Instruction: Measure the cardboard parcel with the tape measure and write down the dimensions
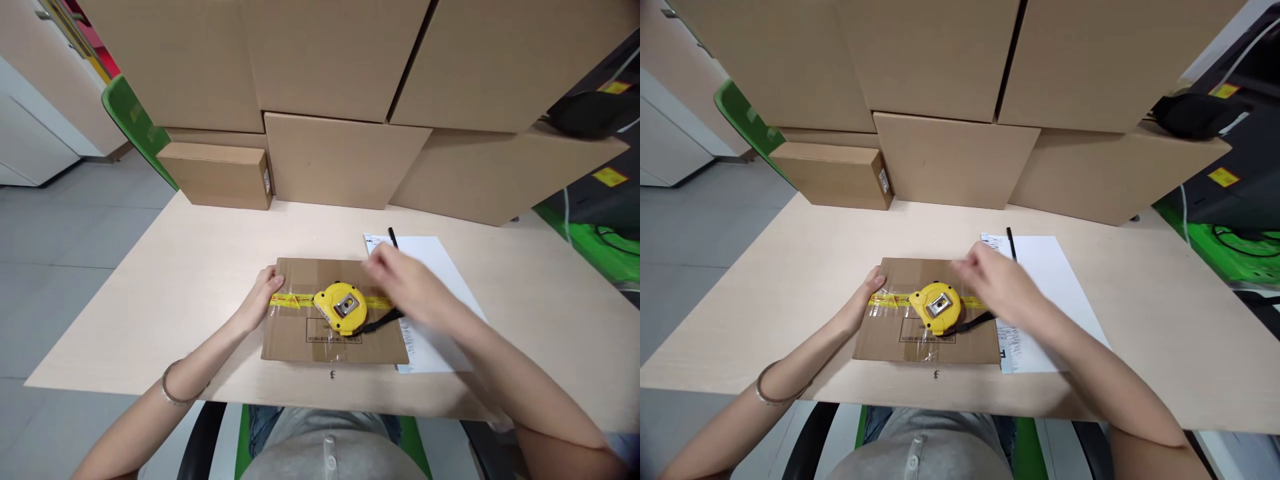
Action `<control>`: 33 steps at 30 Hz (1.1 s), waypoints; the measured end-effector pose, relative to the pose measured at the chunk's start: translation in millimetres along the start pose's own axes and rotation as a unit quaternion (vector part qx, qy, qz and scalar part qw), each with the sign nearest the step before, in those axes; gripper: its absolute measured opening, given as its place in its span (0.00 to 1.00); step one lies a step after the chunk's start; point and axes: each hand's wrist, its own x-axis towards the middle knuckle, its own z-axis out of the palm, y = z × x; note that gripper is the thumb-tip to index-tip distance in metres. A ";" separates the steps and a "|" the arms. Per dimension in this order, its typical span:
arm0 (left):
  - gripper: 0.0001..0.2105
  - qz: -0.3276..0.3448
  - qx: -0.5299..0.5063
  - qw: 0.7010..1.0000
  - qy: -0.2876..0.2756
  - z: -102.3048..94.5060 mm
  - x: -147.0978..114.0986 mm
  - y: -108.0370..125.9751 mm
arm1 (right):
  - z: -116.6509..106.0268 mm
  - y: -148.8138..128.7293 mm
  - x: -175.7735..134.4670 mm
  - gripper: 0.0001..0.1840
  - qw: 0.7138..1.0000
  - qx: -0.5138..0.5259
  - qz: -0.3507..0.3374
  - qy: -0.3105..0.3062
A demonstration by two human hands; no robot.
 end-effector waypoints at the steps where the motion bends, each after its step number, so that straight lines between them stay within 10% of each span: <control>1: 0.22 -0.006 -0.030 0.999 -0.013 1.2 0.0 -0.2 | -3.5 15.0 7.6 0.31 0.997 -0.014 0.070 -0.008; 5: 0.23 -0.013 -0.085 0.995 -0.047 2.3 0.9 -0.1 | 3.4 75.7 39.2 0.32 0.965 -0.107 0.227 -0.076; 11: 0.25 -0.010 -0.115 0.992 -0.047 1.5 -0.7 5.0 | 40.0 110.1 50.7 0.21 0.944 -0.120 0.285 -0.118; 22: 0.23 -0.028 -0.148 0.988 -0.038 1.7 -2.2 8.0 | 64.8 100.5 37.4 0.22 0.953 -0.037 0.280 -0.111; 33: 0.27 0.007 -0.099 0.994 -0.050 1.6 0.5 -0.4 | 33.9 128.3 55.1 0.21 0.951 0.287 0.111 -0.018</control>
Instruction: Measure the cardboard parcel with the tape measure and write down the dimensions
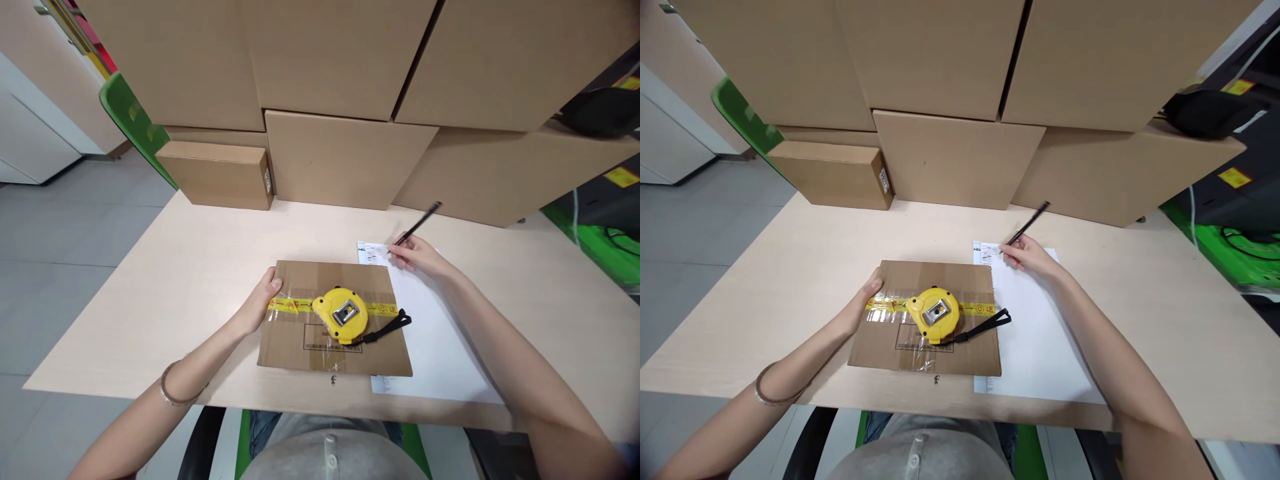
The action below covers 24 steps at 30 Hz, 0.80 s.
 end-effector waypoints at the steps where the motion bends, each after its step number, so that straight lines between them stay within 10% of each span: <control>1: 0.28 0.000 0.003 1.000 0.002 -0.1 -0.1 -0.4 | 2.5 2.5 4.6 0.21 1.000 0.020 -0.013 0.004; 24: 0.29 0.011 0.034 0.999 0.003 -1.3 -2.9 0.6 | 17.1 51.9 41.0 0.16 0.993 0.101 -0.051 0.013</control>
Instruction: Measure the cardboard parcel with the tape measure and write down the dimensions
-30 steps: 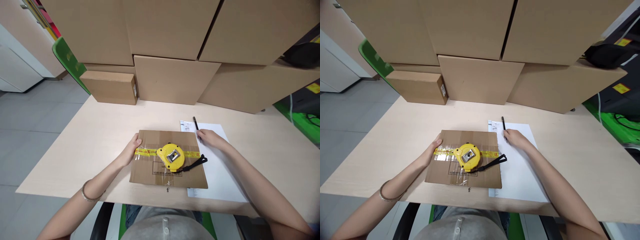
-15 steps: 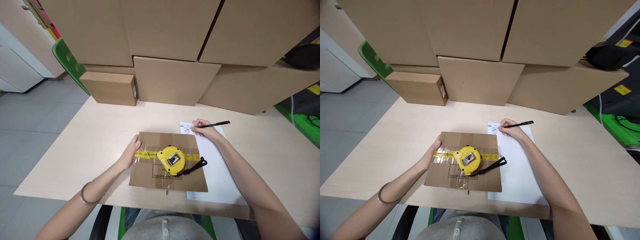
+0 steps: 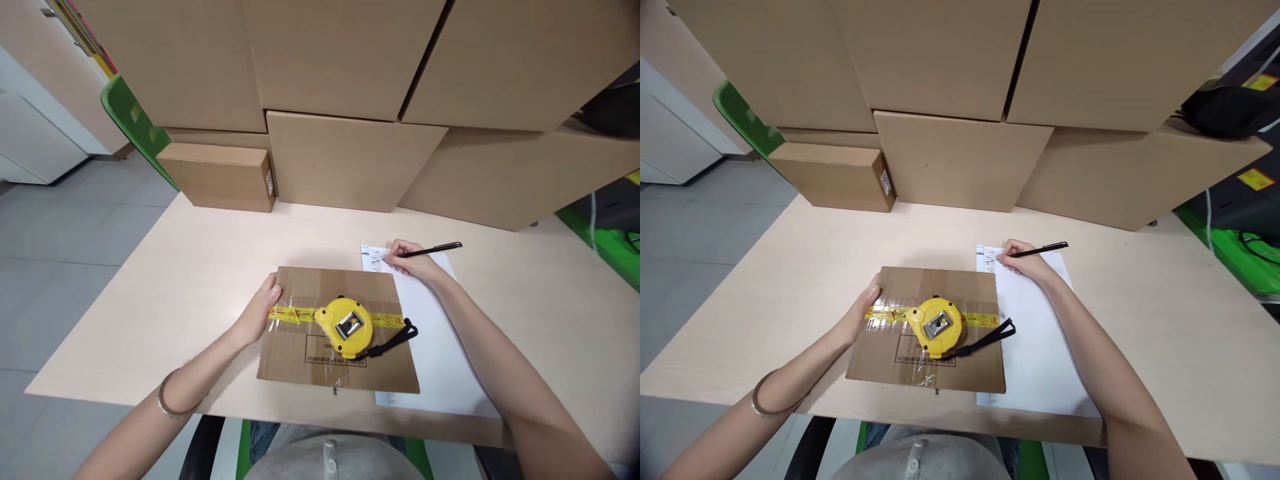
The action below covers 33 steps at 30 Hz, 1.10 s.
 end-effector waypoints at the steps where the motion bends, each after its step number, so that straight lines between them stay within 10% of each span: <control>1: 0.29 0.002 0.004 1.000 0.000 -0.4 0.2 -0.1 | 0.4 0.3 0.3 0.16 1.000 -0.001 0.003 -0.002; 22: 0.27 0.007 0.016 1.000 -0.016 -2.5 -0.4 -2.3 | 2.8 -7.0 -0.4 0.14 1.000 -0.019 0.013 0.019; 33: 0.28 0.005 0.025 0.999 -0.021 -4.1 -0.9 -2.3 | -12.2 -20.8 -14.9 0.29 0.986 -0.128 0.102 -0.012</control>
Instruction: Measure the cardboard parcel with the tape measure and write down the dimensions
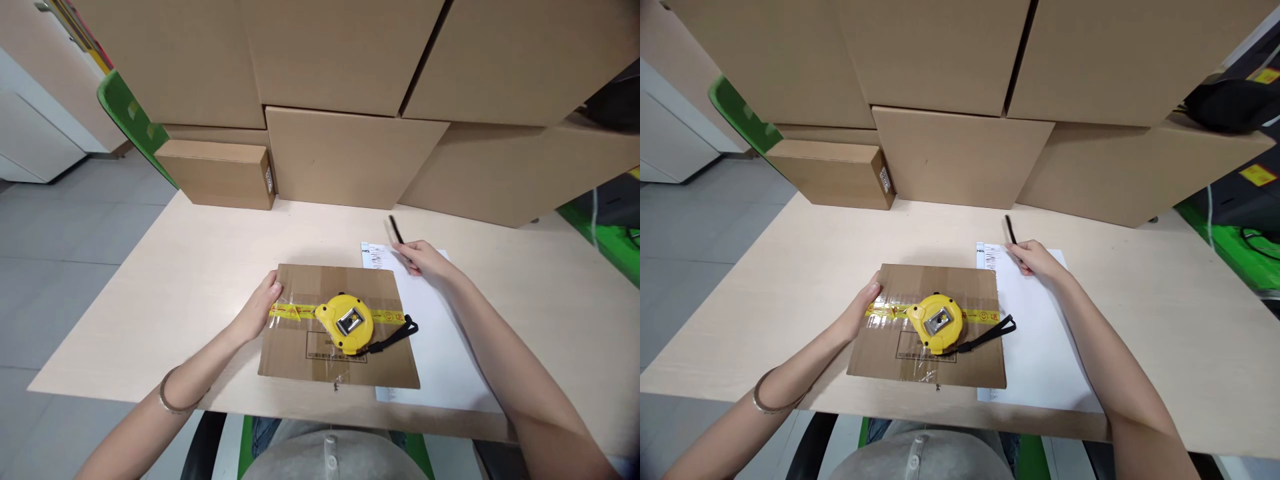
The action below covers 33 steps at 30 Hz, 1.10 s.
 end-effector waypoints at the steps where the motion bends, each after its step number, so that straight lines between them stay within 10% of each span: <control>1: 0.29 -0.001 0.004 1.000 0.006 -0.4 -0.4 0.6 | -3.2 -1.7 -3.7 0.30 0.999 -0.031 0.015 -0.005; 9: 0.20 0.112 0.061 0.991 0.033 -5.9 -1.4 10.1 | -1.4 -51.8 -54.0 0.23 0.957 -0.246 0.071 0.135; 13: 0.17 0.099 0.042 0.994 -0.003 -7.0 0.8 7.2 | 25.1 -96.4 -116.4 0.28 0.951 -0.213 -0.102 0.201; 18: 0.27 0.092 -0.041 0.995 -0.008 -3.1 -0.3 1.4 | 72.4 -128.0 -161.6 0.36 0.905 -0.252 -0.312 0.141; 25: 0.33 0.059 -0.080 0.995 -0.016 1.5 -5.9 10.3 | 89.3 -145.4 -164.2 0.26 0.955 -0.047 -0.290 -0.030; 33: 0.42 0.013 -0.152 0.988 -0.025 1.4 -2.1 0.6 | 103.8 -197.3 -126.1 0.24 0.920 -0.126 -0.354 -0.109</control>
